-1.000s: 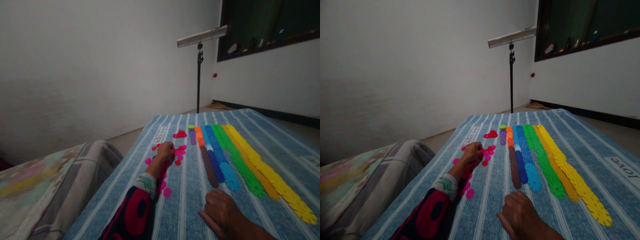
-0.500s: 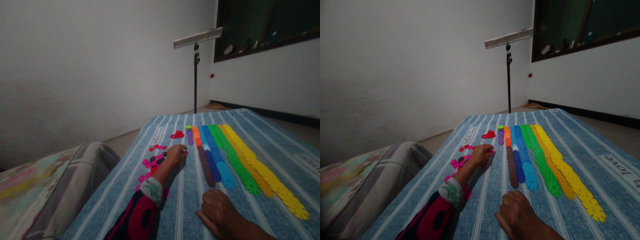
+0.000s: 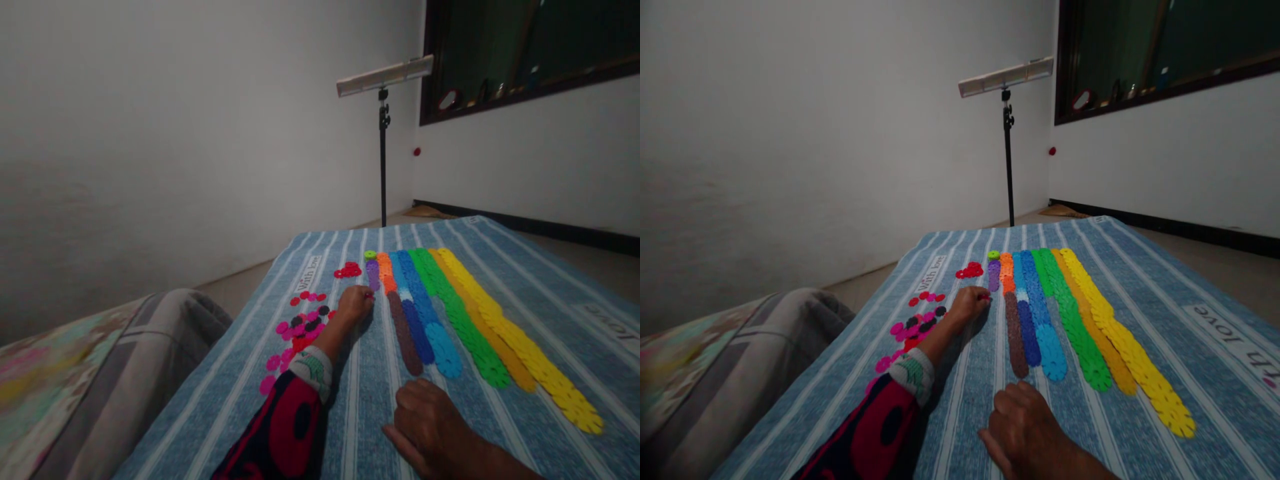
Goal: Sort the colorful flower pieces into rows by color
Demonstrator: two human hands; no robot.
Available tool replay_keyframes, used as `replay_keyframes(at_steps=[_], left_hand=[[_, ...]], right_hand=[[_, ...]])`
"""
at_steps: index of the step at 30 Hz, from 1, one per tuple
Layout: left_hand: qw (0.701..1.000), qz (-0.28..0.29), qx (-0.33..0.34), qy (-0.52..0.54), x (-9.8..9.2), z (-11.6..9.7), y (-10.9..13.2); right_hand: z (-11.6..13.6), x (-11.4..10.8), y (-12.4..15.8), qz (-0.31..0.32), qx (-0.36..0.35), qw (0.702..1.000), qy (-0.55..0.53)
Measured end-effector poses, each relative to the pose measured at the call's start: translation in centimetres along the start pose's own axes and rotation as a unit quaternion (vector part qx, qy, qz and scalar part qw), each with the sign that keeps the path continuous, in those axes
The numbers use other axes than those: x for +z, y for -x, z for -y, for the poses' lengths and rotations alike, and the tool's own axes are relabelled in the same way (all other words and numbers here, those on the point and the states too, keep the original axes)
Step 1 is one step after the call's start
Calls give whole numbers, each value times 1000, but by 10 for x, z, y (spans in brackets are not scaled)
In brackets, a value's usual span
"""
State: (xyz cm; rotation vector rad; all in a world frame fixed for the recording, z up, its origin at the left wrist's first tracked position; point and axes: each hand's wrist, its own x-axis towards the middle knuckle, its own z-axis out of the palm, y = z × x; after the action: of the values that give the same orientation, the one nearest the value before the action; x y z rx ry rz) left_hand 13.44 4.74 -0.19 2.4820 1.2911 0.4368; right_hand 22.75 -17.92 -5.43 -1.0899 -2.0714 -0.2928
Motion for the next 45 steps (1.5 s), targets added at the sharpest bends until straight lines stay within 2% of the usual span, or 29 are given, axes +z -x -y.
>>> replay_keyframes(at_steps=[6,15,28,35,39,45], left_hand=[[999,-26,-30,29,11,1,-24],[998,-42,-36,4,19,-4,-36],[995,-87,-14,-55,33,1,-37],[994,-99,13,-31,34,5,-37],[993,-112,-15,-30,31,3,-28],[993,-77,-70,-51,25,-5,-15]], right_hand=[[-1,4,1,-13,-1,1000,3],[-3,7,0,-27,-5,1000,11],[-3,6,-1,-27,-8,1000,11],[-2,5,-1,-24,-9,1000,15],[-2,5,0,-24,-4,1000,11],[-1,1,-2,-18,-1,1000,-1]])
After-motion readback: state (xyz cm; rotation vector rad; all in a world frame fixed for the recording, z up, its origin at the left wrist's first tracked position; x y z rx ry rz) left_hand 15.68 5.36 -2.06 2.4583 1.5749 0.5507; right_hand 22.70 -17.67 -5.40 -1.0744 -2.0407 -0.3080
